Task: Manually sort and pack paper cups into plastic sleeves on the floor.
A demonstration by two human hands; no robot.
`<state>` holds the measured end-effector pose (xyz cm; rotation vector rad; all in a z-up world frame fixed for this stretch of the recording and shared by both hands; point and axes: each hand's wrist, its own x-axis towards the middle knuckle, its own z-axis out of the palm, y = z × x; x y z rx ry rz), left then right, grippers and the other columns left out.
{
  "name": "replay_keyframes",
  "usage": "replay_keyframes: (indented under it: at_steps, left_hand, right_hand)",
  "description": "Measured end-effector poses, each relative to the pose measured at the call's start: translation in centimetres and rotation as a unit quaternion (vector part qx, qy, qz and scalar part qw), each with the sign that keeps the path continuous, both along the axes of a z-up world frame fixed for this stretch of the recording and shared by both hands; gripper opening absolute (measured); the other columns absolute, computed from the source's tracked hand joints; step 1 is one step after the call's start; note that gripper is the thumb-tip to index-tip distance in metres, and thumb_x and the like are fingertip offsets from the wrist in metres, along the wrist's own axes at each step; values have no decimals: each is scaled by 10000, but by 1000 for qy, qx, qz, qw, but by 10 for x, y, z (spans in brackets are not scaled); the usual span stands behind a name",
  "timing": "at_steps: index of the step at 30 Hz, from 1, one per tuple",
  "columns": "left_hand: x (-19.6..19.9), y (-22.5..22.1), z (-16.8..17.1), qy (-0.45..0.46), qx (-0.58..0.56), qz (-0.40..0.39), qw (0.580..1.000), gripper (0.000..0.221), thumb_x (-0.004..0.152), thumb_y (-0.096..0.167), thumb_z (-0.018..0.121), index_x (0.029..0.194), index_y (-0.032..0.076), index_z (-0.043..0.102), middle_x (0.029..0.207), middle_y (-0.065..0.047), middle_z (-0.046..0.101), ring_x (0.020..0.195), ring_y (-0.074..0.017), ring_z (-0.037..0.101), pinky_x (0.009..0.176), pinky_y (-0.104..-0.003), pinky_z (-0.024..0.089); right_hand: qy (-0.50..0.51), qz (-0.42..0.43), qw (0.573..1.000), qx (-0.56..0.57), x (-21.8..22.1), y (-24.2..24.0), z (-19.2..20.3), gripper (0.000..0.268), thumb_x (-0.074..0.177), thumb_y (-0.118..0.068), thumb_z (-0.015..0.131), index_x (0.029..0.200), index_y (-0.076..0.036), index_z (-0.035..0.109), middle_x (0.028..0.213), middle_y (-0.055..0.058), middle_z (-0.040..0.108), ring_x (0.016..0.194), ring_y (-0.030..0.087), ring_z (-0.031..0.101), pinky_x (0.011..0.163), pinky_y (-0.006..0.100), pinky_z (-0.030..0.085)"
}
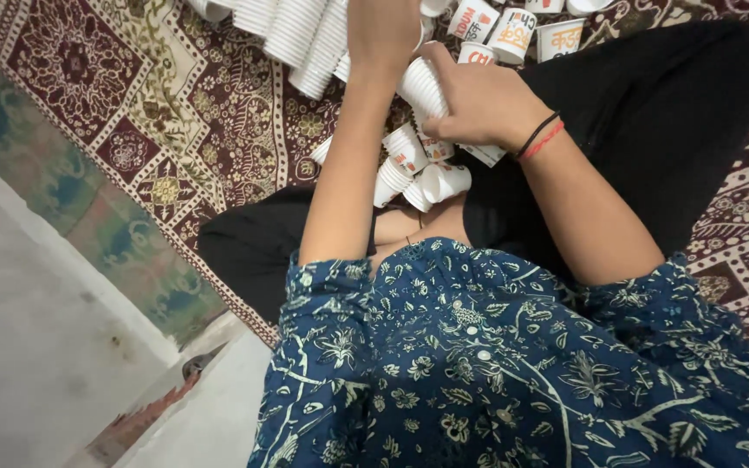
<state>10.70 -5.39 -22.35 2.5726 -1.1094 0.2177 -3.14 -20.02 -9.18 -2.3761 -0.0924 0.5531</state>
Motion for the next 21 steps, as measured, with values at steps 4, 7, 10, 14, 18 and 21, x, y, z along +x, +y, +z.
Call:
replay_keyframes:
  at_steps: [4, 7, 10, 14, 18, 21]
  left_hand:
    - [-25, 24, 75, 167, -244, 176, 939, 145, 946, 144, 666, 873, 19, 679, 773, -109, 714, 711, -236, 698, 644, -368, 549]
    - [-53, 52, 114, 203, -367, 225, 880, 104, 1018, 126, 649, 1051, 29, 673, 934, -52, 739, 847, -147, 727, 724, -292, 587]
    - [-77, 74, 137, 185, -407, 226, 865, 109, 1042, 94, 644, 1130, 36, 672, 998, -30, 722, 899, -108, 692, 749, -267, 561]
    - [-91, 87, 145, 240, -479, 203, 820, 120, 1065, 71, 622, 1175, 42, 662, 1052, -20, 712, 936, -79, 687, 786, -263, 577]
    - [-97, 88, 162, 240, -451, 220, 831, 107, 1049, 71, 642, 1146, 45, 678, 1014, -9, 727, 875, -72, 696, 747, -249, 584]
    - [-101, 87, 176, 215, -405, 231, 858, 117, 1030, 58, 662, 1144, 57, 688, 985, -9, 732, 809, -74, 674, 743, -250, 568]
  right_hand:
    - [-51, -3, 998, 42, -3, -3, -1, 881, 787, -340, 740, 1518, -75, 327, 896, 280, 692, 852, 468, 681, 724, 541, 537]
    - [-93, 1, 994, 64, 0, 1, 13, 856, 830, -305, 747, 1549, -123, 319, 914, 261, 687, 880, 460, 684, 738, 539, 532]
    - [-138, 21, 983, 116, 1, 9, 16, 851, 867, -250, 750, 1582, -142, 300, 957, 257, 678, 940, 453, 688, 791, 526, 536]
    - [-227, 63, 956, 173, -2, 19, 21, 841, 872, -211, 774, 1550, -122, 285, 1129, 266, 666, 1029, 452, 678, 854, 501, 546]
    - [-259, 70, 951, 156, -9, 26, 9, 909, 857, -233, 794, 1593, -101, 277, 1139, 271, 650, 1035, 458, 671, 868, 496, 551]
    - [-257, 66, 951, 159, -11, 27, 6, 911, 859, -235, 794, 1594, -83, 278, 1134, 265, 655, 1023, 452, 681, 872, 491, 559]
